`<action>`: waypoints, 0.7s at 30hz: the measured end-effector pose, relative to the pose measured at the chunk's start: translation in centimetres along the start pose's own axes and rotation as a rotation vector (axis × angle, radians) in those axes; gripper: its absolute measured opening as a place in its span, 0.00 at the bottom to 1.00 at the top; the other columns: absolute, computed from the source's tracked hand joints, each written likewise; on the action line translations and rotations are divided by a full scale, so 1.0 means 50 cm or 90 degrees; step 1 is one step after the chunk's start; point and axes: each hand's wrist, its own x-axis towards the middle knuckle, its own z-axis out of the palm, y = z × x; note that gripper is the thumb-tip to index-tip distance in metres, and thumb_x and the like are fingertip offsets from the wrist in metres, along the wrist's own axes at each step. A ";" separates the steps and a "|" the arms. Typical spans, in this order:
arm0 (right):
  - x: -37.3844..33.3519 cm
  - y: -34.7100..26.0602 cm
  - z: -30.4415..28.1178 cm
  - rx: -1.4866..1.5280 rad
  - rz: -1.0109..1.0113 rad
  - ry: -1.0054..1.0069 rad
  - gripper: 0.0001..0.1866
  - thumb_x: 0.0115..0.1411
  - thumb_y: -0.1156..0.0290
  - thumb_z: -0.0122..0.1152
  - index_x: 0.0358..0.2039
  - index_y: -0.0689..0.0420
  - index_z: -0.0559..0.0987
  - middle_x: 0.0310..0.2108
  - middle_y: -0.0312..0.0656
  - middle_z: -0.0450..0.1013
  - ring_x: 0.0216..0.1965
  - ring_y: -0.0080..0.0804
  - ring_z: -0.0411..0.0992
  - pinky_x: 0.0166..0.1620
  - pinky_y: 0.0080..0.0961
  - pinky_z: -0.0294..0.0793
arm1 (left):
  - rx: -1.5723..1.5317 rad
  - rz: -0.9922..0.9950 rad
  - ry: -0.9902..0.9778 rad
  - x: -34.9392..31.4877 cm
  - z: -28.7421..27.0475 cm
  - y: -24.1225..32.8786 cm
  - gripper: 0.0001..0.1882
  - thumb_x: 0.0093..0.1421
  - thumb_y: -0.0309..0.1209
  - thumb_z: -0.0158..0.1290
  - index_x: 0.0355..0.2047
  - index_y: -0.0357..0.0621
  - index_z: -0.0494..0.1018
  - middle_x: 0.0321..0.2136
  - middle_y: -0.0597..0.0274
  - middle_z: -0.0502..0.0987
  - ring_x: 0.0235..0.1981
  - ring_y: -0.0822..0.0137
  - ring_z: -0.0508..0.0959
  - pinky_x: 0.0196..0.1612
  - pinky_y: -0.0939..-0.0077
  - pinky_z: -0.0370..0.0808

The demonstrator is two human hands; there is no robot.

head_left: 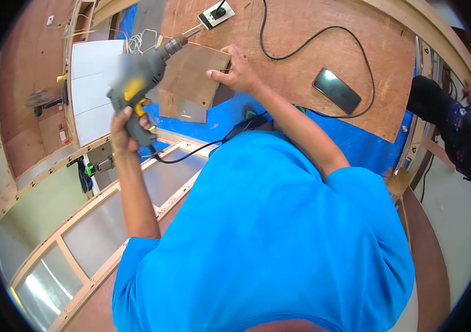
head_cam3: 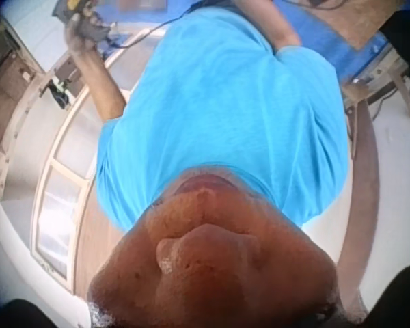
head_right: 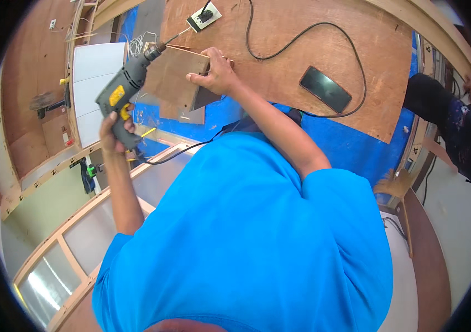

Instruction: The person assembles a wooden box using a drill, a small screw, and a wooden block. The person fits wooden panels together, drills a pilot hole, and then scrapes wood shavings off a finished piece.

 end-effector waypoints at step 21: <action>-0.032 0.077 -0.162 -0.011 0.062 0.185 0.13 0.63 0.65 0.67 0.43 0.60 0.84 0.35 0.34 0.80 0.36 0.23 0.77 0.42 0.23 0.78 | -0.282 0.021 -0.160 0.088 0.008 -0.234 0.34 0.65 0.35 0.56 0.66 0.31 0.59 0.52 0.37 0.73 0.29 0.67 0.75 0.34 0.70 0.79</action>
